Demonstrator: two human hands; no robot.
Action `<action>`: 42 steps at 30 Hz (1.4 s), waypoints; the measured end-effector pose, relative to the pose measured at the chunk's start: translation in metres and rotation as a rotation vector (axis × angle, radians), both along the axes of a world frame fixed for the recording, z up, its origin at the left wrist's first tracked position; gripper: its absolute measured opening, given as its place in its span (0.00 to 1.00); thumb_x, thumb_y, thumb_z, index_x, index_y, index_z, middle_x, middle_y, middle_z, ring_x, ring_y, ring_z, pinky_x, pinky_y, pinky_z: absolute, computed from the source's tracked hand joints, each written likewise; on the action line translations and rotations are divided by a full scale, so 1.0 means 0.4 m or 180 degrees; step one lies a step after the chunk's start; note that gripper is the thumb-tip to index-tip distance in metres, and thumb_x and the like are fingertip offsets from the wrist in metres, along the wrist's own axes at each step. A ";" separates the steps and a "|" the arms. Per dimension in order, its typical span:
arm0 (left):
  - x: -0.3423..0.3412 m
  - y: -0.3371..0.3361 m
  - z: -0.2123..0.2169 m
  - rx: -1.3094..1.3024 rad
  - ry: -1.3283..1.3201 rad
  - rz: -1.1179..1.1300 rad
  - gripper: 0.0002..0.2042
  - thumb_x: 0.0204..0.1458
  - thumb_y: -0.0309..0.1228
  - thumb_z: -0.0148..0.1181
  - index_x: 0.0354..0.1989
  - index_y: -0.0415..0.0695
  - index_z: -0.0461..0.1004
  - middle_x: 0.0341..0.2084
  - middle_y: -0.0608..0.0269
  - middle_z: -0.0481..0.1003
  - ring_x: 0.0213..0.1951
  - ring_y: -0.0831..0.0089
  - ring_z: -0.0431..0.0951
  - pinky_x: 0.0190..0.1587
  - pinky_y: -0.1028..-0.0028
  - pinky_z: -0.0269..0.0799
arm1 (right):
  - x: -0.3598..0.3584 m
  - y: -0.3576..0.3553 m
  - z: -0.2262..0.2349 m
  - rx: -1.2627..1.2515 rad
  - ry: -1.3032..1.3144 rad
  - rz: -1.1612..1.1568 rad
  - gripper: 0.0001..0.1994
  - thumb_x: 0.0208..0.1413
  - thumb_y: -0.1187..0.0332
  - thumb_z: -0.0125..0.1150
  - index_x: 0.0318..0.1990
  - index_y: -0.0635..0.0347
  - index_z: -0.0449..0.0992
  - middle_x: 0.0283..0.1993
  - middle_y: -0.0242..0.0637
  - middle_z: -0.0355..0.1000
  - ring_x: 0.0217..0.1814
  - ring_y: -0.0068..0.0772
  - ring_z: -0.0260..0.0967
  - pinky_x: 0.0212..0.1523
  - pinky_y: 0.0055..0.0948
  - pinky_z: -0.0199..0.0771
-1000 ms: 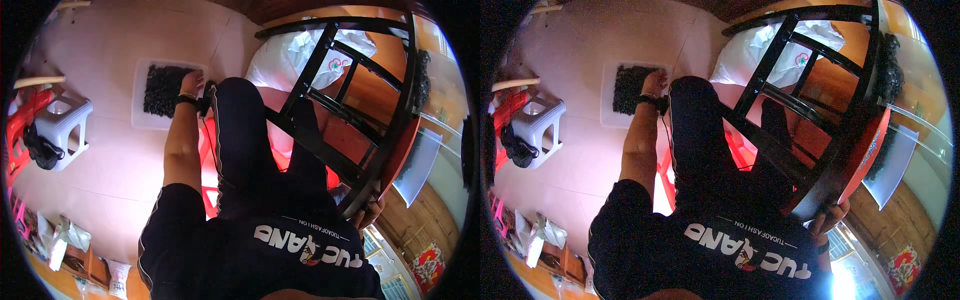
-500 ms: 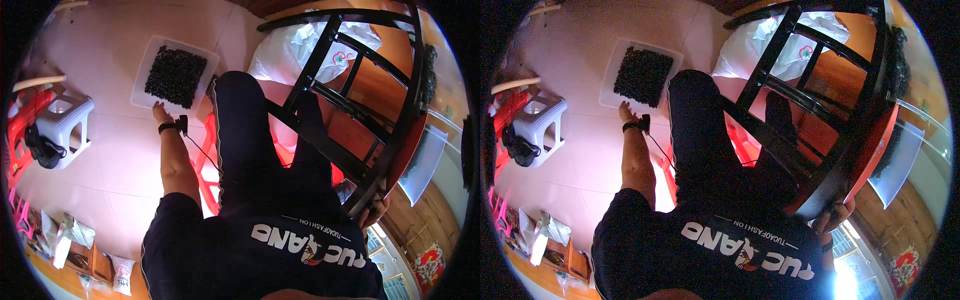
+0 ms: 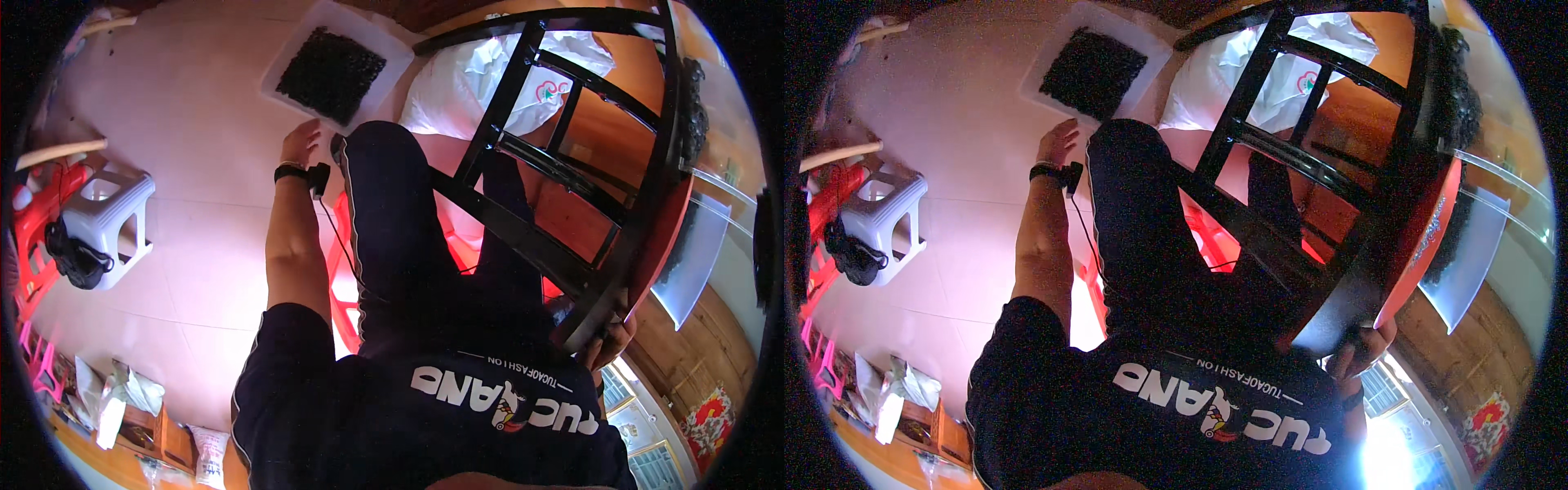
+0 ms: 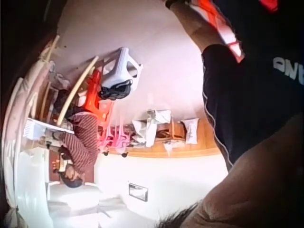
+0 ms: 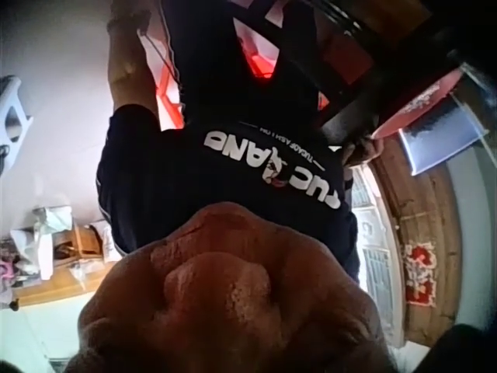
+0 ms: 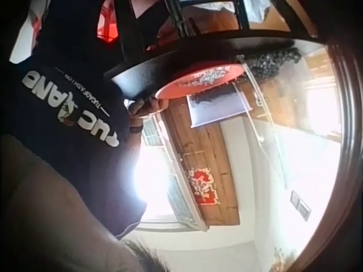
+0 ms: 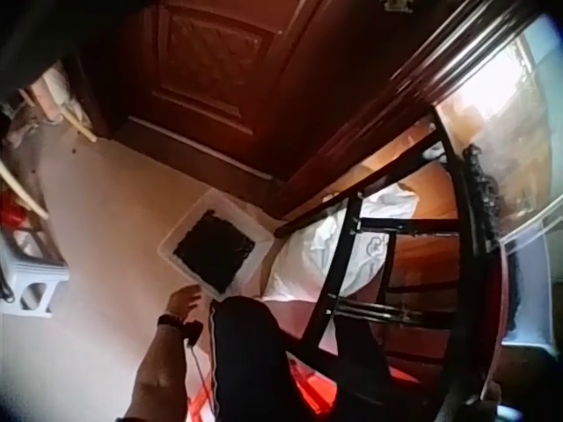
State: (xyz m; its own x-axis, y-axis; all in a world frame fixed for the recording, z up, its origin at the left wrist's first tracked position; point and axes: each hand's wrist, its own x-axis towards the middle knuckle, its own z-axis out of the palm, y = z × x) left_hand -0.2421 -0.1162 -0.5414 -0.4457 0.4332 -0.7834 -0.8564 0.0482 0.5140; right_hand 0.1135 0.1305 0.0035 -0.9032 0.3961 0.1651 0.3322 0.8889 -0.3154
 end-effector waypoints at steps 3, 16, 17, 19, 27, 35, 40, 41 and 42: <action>0.037 0.020 0.031 -0.0009 0.0209 -0.0212 0.20 0.53 0.37 0.53 0.55 0.49 0.70 0.45 0.64 0.73 0.47 0.67 0.71 0.47 0.63 0.67 | 0.016 0.010 0.000 -0.0063 -0.0024 0.0053 0.15 0.59 0.60 0.47 0.49 0.58 0.64 0.61 0.57 0.56 0.63 0.51 0.56 0.60 0.45 0.55; -0.038 -0.100 0.415 0.0452 0.1224 0.0536 0.23 0.61 0.41 0.43 0.59 0.39 0.63 0.53 0.52 0.70 0.52 0.62 0.72 0.53 0.68 0.65 | -0.033 0.003 0.014 0.0338 -0.0098 0.0339 0.12 0.55 0.68 0.49 0.44 0.64 0.66 0.53 0.57 0.64 0.55 0.54 0.62 0.56 0.47 0.60; -0.051 -0.101 0.489 0.0674 0.1346 0.0655 0.24 0.60 0.42 0.44 0.59 0.38 0.63 0.54 0.51 0.70 0.53 0.61 0.71 0.55 0.66 0.63 | -0.037 0.000 0.014 0.0328 -0.0012 0.0372 0.12 0.52 0.70 0.50 0.43 0.65 0.66 0.52 0.56 0.64 0.54 0.54 0.63 0.55 0.47 0.62; -0.055 -0.106 0.631 0.0966 0.1646 0.0644 0.24 0.60 0.43 0.45 0.59 0.38 0.63 0.53 0.50 0.69 0.54 0.59 0.70 0.56 0.65 0.62 | -0.069 -0.016 0.018 0.0429 0.0290 0.0393 0.12 0.44 0.75 0.57 0.39 0.65 0.70 0.45 0.51 0.70 0.48 0.54 0.68 0.51 0.46 0.67; 0.143 -0.007 1.237 0.2453 0.3048 0.0385 0.25 0.59 0.43 0.45 0.54 0.32 0.65 0.46 0.43 0.72 0.49 0.55 0.73 0.53 0.62 0.64 | -0.054 -0.011 0.047 -0.0118 0.1441 0.0662 0.13 0.44 0.79 0.63 0.39 0.64 0.71 0.42 0.46 0.73 0.45 0.47 0.71 0.47 0.38 0.69; 0.443 0.228 1.431 0.2194 0.3356 -0.1510 0.18 0.58 0.34 0.43 0.48 0.32 0.68 0.41 0.52 0.75 0.44 0.66 0.75 0.46 0.71 0.67 | -0.059 0.015 0.065 -0.0938 0.2192 0.0838 0.15 0.41 0.81 0.67 0.40 0.61 0.74 0.43 0.39 0.74 0.48 0.36 0.70 0.50 0.32 0.68; 0.514 0.310 1.414 0.1913 0.3169 -0.1751 0.13 0.59 0.33 0.47 0.45 0.35 0.70 0.40 0.61 0.73 0.42 0.76 0.73 0.45 0.76 0.66 | -0.066 0.040 0.063 -0.1048 0.2477 0.1066 0.15 0.40 0.80 0.68 0.37 0.57 0.74 0.40 0.34 0.75 0.46 0.35 0.72 0.49 0.33 0.69; 0.522 0.317 1.414 0.1866 0.3205 -0.1776 0.13 0.59 0.33 0.47 0.45 0.35 0.70 0.40 0.61 0.73 0.42 0.76 0.73 0.45 0.76 0.66 | -0.067 0.041 0.063 -0.1079 0.2530 0.1070 0.15 0.40 0.80 0.68 0.37 0.57 0.74 0.40 0.34 0.75 0.46 0.35 0.72 0.49 0.33 0.69; 0.528 0.325 1.413 0.1917 0.3160 -0.1760 0.13 0.59 0.32 0.47 0.45 0.35 0.69 0.40 0.61 0.73 0.42 0.76 0.73 0.45 0.76 0.67 | -0.067 0.042 0.065 -0.0987 0.2560 0.1098 0.15 0.40 0.80 0.68 0.37 0.57 0.74 0.40 0.34 0.75 0.46 0.35 0.72 0.49 0.33 0.69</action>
State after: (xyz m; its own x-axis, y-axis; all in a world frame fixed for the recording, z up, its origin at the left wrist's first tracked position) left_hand -0.0308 0.0138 0.0239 -0.3711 0.9143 0.1620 -0.0368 -0.1888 0.9813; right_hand 0.0865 0.1473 0.0295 -0.6389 0.2581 0.7247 -0.3567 0.7352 -0.5764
